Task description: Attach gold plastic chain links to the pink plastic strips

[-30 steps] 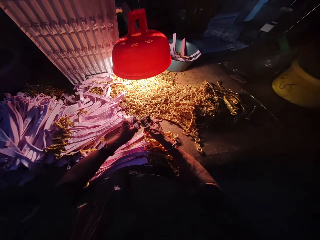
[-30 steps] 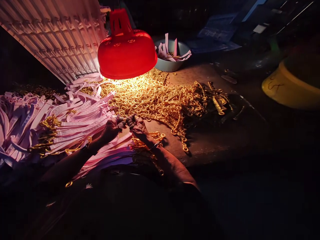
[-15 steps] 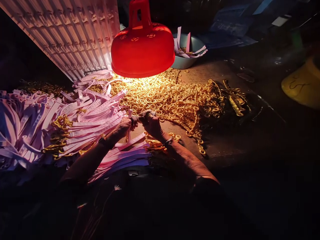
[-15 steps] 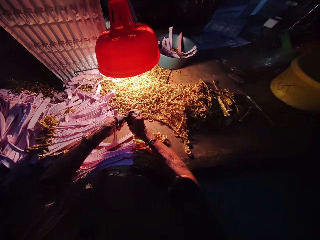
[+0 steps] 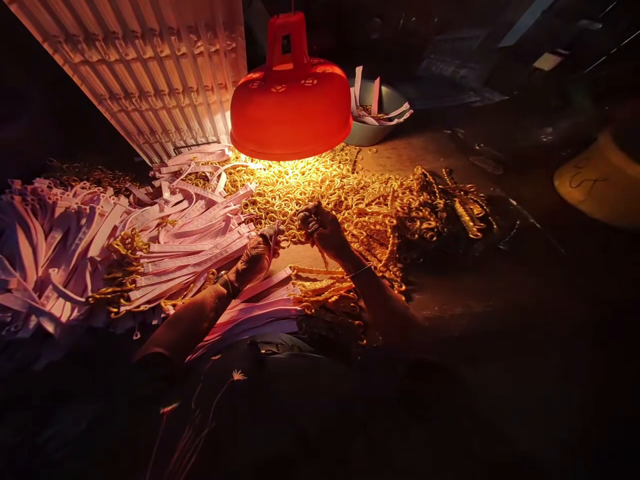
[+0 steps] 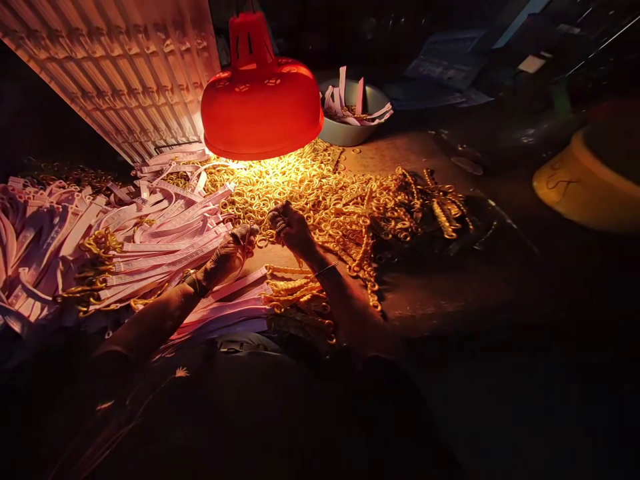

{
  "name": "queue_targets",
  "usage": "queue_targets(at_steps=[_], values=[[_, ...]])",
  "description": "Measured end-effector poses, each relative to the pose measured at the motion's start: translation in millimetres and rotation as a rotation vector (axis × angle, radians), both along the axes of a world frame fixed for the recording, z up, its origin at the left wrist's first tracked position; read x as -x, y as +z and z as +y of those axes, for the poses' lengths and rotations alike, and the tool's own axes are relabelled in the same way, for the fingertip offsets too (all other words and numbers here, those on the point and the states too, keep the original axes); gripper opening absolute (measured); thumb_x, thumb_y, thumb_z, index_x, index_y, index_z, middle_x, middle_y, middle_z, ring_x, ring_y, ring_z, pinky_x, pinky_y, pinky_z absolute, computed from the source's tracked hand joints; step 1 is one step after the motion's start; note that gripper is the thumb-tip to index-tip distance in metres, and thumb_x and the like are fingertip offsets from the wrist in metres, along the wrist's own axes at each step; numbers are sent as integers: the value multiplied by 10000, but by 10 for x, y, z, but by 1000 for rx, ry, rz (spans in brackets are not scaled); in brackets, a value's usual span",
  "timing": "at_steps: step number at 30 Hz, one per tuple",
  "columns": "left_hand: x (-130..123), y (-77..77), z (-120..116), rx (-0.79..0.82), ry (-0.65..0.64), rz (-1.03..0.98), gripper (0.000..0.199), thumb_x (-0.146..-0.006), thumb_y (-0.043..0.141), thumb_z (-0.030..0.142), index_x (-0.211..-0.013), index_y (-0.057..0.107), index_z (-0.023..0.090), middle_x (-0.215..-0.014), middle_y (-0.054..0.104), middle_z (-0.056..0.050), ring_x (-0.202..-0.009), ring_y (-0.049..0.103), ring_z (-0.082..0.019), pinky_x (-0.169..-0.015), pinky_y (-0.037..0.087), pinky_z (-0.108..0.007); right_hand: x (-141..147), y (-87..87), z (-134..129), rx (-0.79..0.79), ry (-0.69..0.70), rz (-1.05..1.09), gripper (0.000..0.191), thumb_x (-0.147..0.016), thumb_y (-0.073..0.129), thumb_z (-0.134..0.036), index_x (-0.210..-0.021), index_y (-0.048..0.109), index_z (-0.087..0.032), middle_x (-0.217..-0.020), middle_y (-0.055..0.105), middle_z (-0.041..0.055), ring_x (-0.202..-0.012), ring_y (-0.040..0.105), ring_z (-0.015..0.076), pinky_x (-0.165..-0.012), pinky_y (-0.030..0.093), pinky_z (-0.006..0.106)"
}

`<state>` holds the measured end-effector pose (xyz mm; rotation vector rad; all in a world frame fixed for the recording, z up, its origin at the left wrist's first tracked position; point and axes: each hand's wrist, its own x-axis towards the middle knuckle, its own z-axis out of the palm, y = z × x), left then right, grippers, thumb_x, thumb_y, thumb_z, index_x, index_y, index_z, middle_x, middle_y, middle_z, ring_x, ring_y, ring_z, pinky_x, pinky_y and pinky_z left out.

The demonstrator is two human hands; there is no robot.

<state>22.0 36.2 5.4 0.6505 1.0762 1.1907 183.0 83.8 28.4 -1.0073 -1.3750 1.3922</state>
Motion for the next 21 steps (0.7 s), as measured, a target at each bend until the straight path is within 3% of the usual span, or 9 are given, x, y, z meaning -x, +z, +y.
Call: queue_targets(at_steps=[4,8,14,18,21], values=[[-5,54,-30,-9,-17,-51,350,-803,700,494,-792,585,163,-530,401,55,-459,289,-53,-455,218,-212,127,-122,-213,-25,48,-72,263,-884,583,-472,-782,525,-236,-598,423,-31,-516,371,93,-434,311,207],[-34,64,-80,13,-35,-61,345,-778,742,418,-699,537,152,-488,294,80,-425,171,-29,-419,102,-225,210,-117,-328,-19,43,-114,291,-889,542,-495,-766,539,-231,-594,454,-21,-490,381,96,-436,312,225],[-15,191,-150,65,-120,-118,287,-801,688,251,-654,457,167,-473,292,81,-398,190,-19,-409,109,-214,286,-112,-385,-33,-19,-102,352,-875,539,-558,-749,442,-244,-594,440,-25,-528,380,112,-493,332,254],[1,248,-183,79,-146,-116,315,-783,717,296,-658,456,172,-470,288,91,-395,182,-20,-407,121,-209,314,-174,-389,7,-36,-75,397,-873,527,-597,-750,421,-234,-586,374,-34,-545,348,103,-488,296,243],[-6,200,-230,40,-145,-73,351,-704,774,355,-676,476,172,-456,278,106,-394,162,-19,-410,107,-203,318,-190,-367,24,-8,-60,429,-868,516,-618,-738,405,-225,-600,375,-39,-542,340,87,-490,295,233]])
